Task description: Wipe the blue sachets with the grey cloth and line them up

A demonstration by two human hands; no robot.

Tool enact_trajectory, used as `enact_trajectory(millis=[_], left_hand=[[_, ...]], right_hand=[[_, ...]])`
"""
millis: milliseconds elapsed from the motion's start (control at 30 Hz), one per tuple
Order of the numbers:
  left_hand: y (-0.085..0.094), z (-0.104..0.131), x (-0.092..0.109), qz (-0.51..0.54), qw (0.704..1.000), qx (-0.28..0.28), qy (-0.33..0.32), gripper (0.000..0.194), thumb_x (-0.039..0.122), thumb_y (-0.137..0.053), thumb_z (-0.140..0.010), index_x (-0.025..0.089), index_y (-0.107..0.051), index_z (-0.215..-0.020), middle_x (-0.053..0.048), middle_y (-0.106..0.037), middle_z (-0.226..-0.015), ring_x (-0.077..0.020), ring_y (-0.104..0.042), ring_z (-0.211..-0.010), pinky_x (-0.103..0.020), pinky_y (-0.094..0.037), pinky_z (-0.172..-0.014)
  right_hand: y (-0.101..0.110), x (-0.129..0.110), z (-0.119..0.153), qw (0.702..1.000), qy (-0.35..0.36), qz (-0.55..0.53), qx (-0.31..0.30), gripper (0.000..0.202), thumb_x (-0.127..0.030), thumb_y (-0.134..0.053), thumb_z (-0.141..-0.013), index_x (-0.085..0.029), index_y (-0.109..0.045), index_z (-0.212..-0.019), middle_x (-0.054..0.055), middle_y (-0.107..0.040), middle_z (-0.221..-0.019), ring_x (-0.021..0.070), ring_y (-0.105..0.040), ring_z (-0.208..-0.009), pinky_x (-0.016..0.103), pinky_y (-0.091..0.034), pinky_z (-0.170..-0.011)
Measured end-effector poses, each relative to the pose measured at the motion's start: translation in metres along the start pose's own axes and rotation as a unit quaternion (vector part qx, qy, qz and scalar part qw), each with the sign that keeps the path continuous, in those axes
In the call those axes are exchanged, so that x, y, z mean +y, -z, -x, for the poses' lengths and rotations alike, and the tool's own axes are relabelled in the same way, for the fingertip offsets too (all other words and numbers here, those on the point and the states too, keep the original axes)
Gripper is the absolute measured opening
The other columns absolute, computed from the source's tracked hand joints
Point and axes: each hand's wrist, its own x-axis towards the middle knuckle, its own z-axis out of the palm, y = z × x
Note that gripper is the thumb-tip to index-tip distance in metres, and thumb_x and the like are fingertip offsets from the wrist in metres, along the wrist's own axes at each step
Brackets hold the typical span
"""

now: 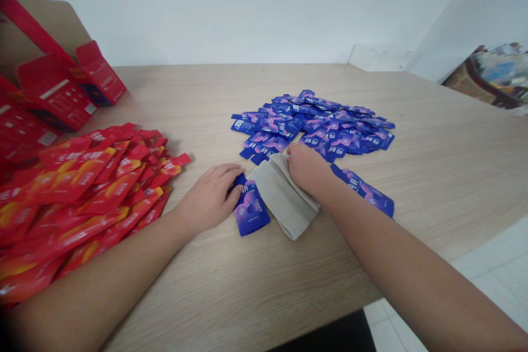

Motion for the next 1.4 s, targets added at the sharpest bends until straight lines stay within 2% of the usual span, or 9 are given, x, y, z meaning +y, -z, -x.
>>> enact_trajectory(millis=[167, 333, 733, 900, 1033, 1133, 1267, 1333, 1400], left_hand=[[0.001, 0.0, 0.001, 0.002, 1.0, -0.005, -0.001, 0.039, 0.032, -0.053, -0.108, 0.015, -0.064, -0.142, -0.015, -0.067, -0.145, -0.0315, -0.061, -0.136, -0.051, -0.046, -0.121], [0.002, 0.0, 0.002, 0.007, 1.0, -0.008, 0.004, 0.039, 0.032, -0.052, -0.108, 0.014, -0.064, -0.141, -0.016, -0.067, -0.145, -0.0323, -0.062, -0.136, -0.051, -0.045, -0.121], [0.004, 0.001, 0.003, 0.012, 1.0, -0.009, 0.015, 0.037, 0.032, -0.054, -0.107, 0.018, -0.065, -0.139, -0.014, -0.067, -0.145, -0.0315, -0.062, -0.136, -0.05, -0.045, -0.121], [0.005, 0.003, 0.004, 0.006, 1.0, -0.009, 0.018, 0.036, 0.032, -0.055, -0.106, 0.018, -0.065, -0.138, -0.014, -0.067, -0.145, -0.0312, -0.062, -0.135, -0.049, -0.046, -0.12], [0.004, 0.004, 0.003, 0.009, 1.0, -0.005, 0.015, 0.035, 0.031, -0.056, -0.106, 0.018, -0.066, -0.137, -0.014, -0.067, -0.144, -0.0307, -0.063, -0.135, -0.048, -0.046, -0.12], [0.004, 0.003, 0.004, 0.014, 1.0, -0.002, 0.012, 0.034, 0.031, -0.057, -0.106, 0.018, -0.066, -0.136, -0.014, -0.068, -0.143, -0.0305, -0.063, -0.133, -0.049, -0.047, -0.119], [0.004, 0.002, 0.005, 0.019, 1.0, 0.002, 0.01, 0.033, 0.03, -0.056, -0.106, 0.018, -0.066, -0.136, -0.014, -0.068, -0.143, -0.0308, -0.063, -0.134, -0.049, -0.047, -0.119], [0.004, 0.003, 0.005, 0.023, 1.0, 0.003, 0.011, 0.033, 0.029, -0.056, -0.106, 0.019, -0.066, -0.135, -0.014, -0.068, -0.143, -0.0306, -0.063, -0.134, -0.049, -0.046, -0.12], [0.003, 0.002, 0.004, 0.026, 1.0, 0.003, 0.014, 0.033, 0.029, -0.057, -0.105, 0.02, -0.066, -0.136, -0.013, -0.068, -0.143, -0.031, -0.063, -0.135, -0.051, -0.046, -0.12]], right_hand=[[0.0, 0.004, -0.02, 0.999, 0.03, 0.024, -0.018, 0.034, -0.018, -0.044, -0.106, -0.014, -0.078, -0.103, 0.018, -0.078, -0.113, 0.0294, -0.07, -0.109, 0.036, -0.049, -0.099], [-0.001, 0.002, -0.015, 0.998, 0.036, 0.042, -0.032, 0.036, -0.011, -0.044, -0.101, -0.011, -0.079, -0.106, 0.022, -0.076, -0.114, 0.0306, -0.071, -0.102, 0.038, -0.05, -0.096], [0.001, 0.008, -0.022, 0.996, 0.065, 0.038, -0.053, 0.037, -0.005, -0.048, -0.095, -0.011, -0.081, -0.112, 0.023, -0.074, -0.12, 0.0332, -0.069, -0.113, 0.042, -0.048, -0.106], [0.001, 0.006, -0.006, 0.996, 0.062, 0.024, -0.055, 0.037, -0.004, -0.047, -0.095, -0.009, -0.081, -0.109, 0.023, -0.072, -0.116, 0.0335, -0.07, -0.109, 0.042, -0.049, -0.102], [0.005, 0.006, 0.017, 0.997, 0.059, -0.004, -0.057, 0.039, -0.007, -0.045, -0.1, -0.015, -0.081, -0.11, 0.017, -0.074, -0.111, 0.0279, -0.071, -0.103, 0.037, -0.05, -0.099], [0.012, -0.003, 0.033, 0.998, 0.042, -0.027, -0.037, 0.04, -0.011, -0.041, -0.105, -0.013, -0.08, -0.114, 0.017, -0.074, -0.112, 0.0278, -0.071, -0.107, 0.037, -0.05, -0.101], [0.016, -0.03, 0.061, 0.997, 0.044, -0.063, -0.01, 0.043, -0.038, -0.043, -0.112, -0.014, -0.071, -0.134, 0.019, -0.07, -0.131, 0.0299, -0.068, -0.118, 0.04, -0.051, -0.106], [0.012, -0.045, 0.075, 0.995, 0.058, -0.084, -0.001, 0.057, -0.052, -0.052, -0.108, -0.014, -0.06, -0.15, 0.02, -0.064, -0.145, 0.0342, -0.063, -0.131, 0.046, -0.049, -0.111], [0.004, -0.057, 0.084, 0.992, 0.075, -0.105, 0.014, 0.067, -0.054, -0.057, -0.105, -0.015, -0.05, -0.16, 0.022, -0.059, -0.152, 0.0385, -0.058, -0.137, 0.053, -0.047, -0.115]])
